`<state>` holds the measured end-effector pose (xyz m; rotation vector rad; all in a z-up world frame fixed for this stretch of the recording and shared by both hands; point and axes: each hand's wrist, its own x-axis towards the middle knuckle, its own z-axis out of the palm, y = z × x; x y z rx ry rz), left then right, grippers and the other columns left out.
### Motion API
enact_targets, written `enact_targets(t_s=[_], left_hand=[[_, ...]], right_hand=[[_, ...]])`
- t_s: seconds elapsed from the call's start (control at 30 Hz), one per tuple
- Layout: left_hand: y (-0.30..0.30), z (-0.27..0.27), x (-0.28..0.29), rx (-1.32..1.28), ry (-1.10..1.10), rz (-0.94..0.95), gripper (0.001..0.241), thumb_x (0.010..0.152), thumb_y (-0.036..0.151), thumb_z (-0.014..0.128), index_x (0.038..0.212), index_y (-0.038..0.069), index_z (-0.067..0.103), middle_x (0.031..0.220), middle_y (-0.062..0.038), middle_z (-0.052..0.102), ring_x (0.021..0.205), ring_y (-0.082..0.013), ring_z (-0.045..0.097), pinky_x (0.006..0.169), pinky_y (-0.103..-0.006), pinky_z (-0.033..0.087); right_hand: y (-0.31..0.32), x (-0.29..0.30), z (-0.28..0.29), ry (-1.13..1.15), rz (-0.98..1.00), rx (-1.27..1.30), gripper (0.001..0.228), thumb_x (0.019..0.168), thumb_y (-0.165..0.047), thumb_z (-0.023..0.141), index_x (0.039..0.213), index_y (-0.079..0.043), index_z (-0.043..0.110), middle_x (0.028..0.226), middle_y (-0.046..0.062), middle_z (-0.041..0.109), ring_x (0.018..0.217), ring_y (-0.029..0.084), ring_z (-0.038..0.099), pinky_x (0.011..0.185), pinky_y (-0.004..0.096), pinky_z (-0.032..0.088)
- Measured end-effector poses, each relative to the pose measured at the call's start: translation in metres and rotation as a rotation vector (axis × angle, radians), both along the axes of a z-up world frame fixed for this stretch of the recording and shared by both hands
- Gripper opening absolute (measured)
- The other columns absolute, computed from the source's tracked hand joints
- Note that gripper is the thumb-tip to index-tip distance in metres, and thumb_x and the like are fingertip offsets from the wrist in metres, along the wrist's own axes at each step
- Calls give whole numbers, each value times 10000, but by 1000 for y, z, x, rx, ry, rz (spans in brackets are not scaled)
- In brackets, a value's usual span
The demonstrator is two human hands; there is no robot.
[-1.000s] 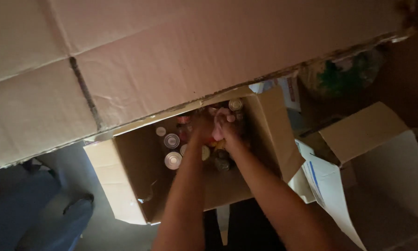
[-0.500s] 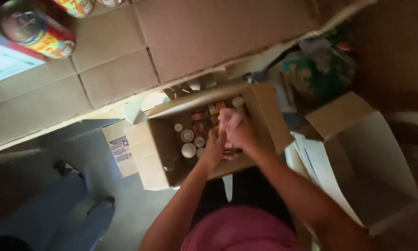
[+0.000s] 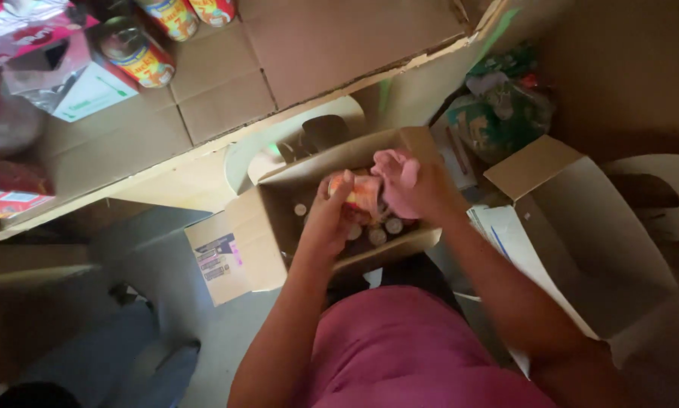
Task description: The recorder is wiping canned goods with a pink cloth and placing them on shelves in a store setting.
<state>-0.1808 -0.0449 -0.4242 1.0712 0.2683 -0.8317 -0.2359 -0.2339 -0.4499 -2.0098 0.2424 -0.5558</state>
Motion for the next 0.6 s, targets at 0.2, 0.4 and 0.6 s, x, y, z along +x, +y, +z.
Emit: enact_targets(t_s=[0.2, 0.4, 0.6], left_hand=[[6, 21, 2, 236, -504, -84, 653, 795, 25, 746, 1396, 117, 508, 1100, -76, 669, 810, -183, 625, 608, -303, 532], [19, 68, -4, -10, -637, -189, 653, 748, -41, 734, 1356, 1, 499, 1186, -67, 685, 1066, -125, 678, 922, -274, 566], [21, 89, -5, 140, -623, -115, 555, 970, 68, 658, 1520, 63, 588, 989, -82, 610, 888, -184, 526, 749, -328, 446]], right_hand=[[19, -5, 122, 484, 61, 850, 356, 928, -338, 568, 1267, -234, 599, 1119, 6, 706, 835, 136, 725, 601, 304, 608], [39, 9, 45, 190, 129, 1049, 434, 1046, -405, 557, 1408, -173, 618, 1289, 40, 710, 775, 113, 532, 627, 269, 441], [53, 3, 66, 264, 102, 1425, 492, 995, -427, 525, 1312, -60, 606, 1202, 127, 703, 988, 225, 729, 846, 380, 585]])
